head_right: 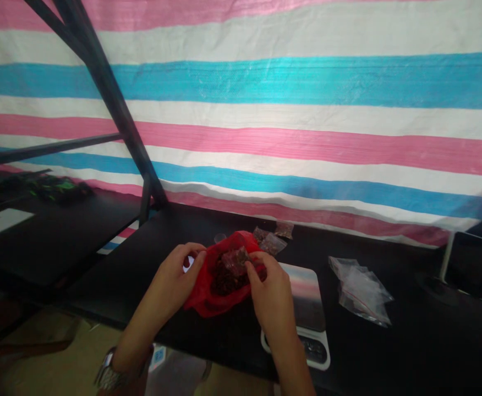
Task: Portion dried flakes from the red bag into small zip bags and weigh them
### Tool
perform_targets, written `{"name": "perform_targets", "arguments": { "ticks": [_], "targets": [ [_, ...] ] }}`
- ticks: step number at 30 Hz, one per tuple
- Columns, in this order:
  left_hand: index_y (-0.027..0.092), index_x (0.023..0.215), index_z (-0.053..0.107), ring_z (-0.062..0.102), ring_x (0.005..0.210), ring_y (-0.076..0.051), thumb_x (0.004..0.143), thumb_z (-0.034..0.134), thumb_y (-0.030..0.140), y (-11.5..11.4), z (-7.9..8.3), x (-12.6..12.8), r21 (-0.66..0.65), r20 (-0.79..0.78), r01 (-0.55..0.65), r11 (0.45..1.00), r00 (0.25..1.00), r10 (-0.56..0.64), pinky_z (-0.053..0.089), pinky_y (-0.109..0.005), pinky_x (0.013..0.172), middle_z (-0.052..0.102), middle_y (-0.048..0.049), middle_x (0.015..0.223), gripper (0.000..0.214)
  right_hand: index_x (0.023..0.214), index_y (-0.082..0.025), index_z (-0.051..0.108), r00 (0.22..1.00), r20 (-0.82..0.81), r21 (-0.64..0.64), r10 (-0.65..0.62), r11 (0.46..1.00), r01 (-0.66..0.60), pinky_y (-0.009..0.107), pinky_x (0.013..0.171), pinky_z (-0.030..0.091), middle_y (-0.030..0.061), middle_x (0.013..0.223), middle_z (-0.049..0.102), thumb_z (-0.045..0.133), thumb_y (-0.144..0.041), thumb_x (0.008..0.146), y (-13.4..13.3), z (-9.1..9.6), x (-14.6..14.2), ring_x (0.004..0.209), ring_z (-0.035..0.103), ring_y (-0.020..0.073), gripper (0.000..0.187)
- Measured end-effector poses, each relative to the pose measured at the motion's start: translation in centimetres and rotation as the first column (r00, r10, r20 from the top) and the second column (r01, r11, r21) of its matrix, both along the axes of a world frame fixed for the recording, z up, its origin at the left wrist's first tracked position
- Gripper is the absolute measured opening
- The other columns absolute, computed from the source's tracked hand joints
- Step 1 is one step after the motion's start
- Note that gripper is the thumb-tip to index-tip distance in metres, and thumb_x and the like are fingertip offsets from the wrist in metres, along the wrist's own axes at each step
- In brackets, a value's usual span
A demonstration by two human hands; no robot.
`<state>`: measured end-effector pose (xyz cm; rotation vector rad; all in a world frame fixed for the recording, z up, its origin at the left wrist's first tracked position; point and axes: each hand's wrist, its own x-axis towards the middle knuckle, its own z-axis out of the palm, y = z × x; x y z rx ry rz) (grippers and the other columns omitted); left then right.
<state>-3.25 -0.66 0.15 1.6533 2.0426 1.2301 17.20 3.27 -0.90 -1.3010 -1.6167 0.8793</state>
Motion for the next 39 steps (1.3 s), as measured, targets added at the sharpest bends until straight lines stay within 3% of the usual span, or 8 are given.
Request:
{"name": "perform_targets", "arguments": {
  "ticks": [6, 9, 15, 18, 26, 32, 36, 39],
  "targets": [
    [0.026, 0.123, 0.078, 0.06, 0.106, -0.03, 0.097, 0.067, 0.025, 0.2, -0.4, 1.9, 0.038, -0.134, 0.076, 0.996, 0.988, -0.07, 0.049, -0.046, 0.096, 0.073, -0.0079, 0.115, 0.028, 0.101, -0.023, 0.079, 0.998, -0.063, 0.01, 0.004, 1.0, -0.004, 0.043, 0.086, 0.056, 0.0096, 0.101, 0.081, 0.069, -0.049, 0.084, -0.3, 0.6, -0.7, 0.086, 0.073, 0.0286, 0.032],
    [0.028, 0.12, 0.08, 0.06, 0.103, -0.03, 0.1, 0.064, 0.022, 0.4, -0.5, 2.7, -0.006, -0.165, 0.093, 0.996, 0.982, -0.092, 0.049, -0.047, 0.093, 0.076, -0.0065, 0.114, 0.027, 0.101, -0.023, 0.079, 0.992, -0.125, 0.0, 0.022, 1.0, -0.022, 0.041, 0.084, 0.058, 0.0082, 0.098, 0.082, 0.074, -0.047, 0.082, -0.4, 0.6, -0.9, 0.082, 0.074, 0.027, 0.031],
    [0.024, 0.112, 0.082, 0.066, 0.107, -0.028, 0.101, 0.058, 0.018, 0.7, -0.3, 2.5, 0.015, 0.008, 0.151, 0.988, 0.989, -0.151, 0.049, -0.045, 0.099, 0.079, -0.0065, 0.114, 0.027, 0.111, -0.024, 0.078, 0.945, -0.322, 0.0, 0.06, 0.998, -0.063, 0.039, 0.089, 0.061, 0.0069, 0.105, 0.083, 0.074, -0.041, 0.085, -0.2, -0.1, -1.4, 0.096, 0.078, 0.0257, 0.031],
    [0.026, 0.116, 0.081, 0.067, 0.112, -0.027, 0.099, 0.061, 0.02, 0.7, -0.2, 2.3, 0.048, 0.127, 0.178, 0.983, 0.975, -0.183, 0.049, -0.042, 0.102, 0.079, -0.005, 0.118, 0.027, 0.102, -0.024, 0.08, 0.953, -0.298, -0.005, 0.051, 0.998, -0.055, 0.038, 0.088, 0.062, 0.0065, 0.101, 0.083, 0.07, -0.04, 0.089, -0.4, -0.5, -1.9, 0.093, 0.079, 0.0257, 0.023],
    [0.026, 0.09, 0.081, 0.072, 0.089, -0.021, 0.093, 0.067, 0.029, 0.6, 0.6, 2.6, 0.108, 0.212, 0.089, 0.99, 0.971, -0.11, 0.051, -0.033, 0.085, 0.078, -0.0017, 0.094, 0.015, 0.098, -0.024, 0.079, 0.961, -0.257, 0.106, -0.098, 0.986, 0.129, 0.036, 0.083, 0.062, 0.005, 0.096, 0.082, 0.068, -0.04, 0.093, -0.5, -0.7, -2.3, 0.087, 0.077, 0.0229, 0.019],
    [0.024, 0.089, 0.079, 0.072, 0.082, -0.021, 0.092, 0.066, 0.034, 0.7, 0.2, 2.6, 0.069, 0.346, 0.127, 0.989, 0.927, -0.143, 0.052, -0.031, 0.078, 0.08, -0.0019, 0.089, 0.016, 0.116, -0.025, 0.076, 0.916, -0.395, 0.108, 0.066, 0.994, -0.025, 0.034, 0.085, 0.065, 0.0071, 0.114, 0.08, 0.072, -0.031, 0.089, -0.1, -0.7, -2.9, 0.098, 0.077, 0.0222, 0.028],
    [0.023, 0.091, 0.079, 0.073, 0.08, -0.021, 0.092, 0.066, 0.036, 0.8, 0.3, 2.5, 0.096, 0.4, 0.078, 0.992, 0.91, -0.11, 0.053, -0.03, 0.076, 0.08, -0.0012, 0.085, 0.018, 0.13, -0.027, 0.071, 0.915, -0.397, 0.104, 0.072, 0.994, -0.033, 0.039, 0.097, 0.063, 0.0086, 0.126, 0.077, 0.071, -0.03, 0.089, 0.2, -1.0, -2.6, 0.112, 0.076, 0.0238, 0.041],
    [0.023, 0.093, 0.079, 0.075, 0.081, -0.021, 0.092, 0.068, 0.039, 0.8, 0.6, 2.8, 0.119, 0.465, 0.042, 0.992, 0.881, -0.093, 0.055, -0.03, 0.078, 0.08, -0.0014, 0.085, 0.02, 0.124, -0.024, 0.073, 0.934, -0.348, 0.083, 0.081, 0.995, -0.056, 0.043, 0.102, 0.061, 0.0096, 0.123, 0.079, 0.069, -0.033, 0.09, 0.6, -1.4, -1.9, 0.112, 0.076, 0.0259, 0.036]
  ]
}}
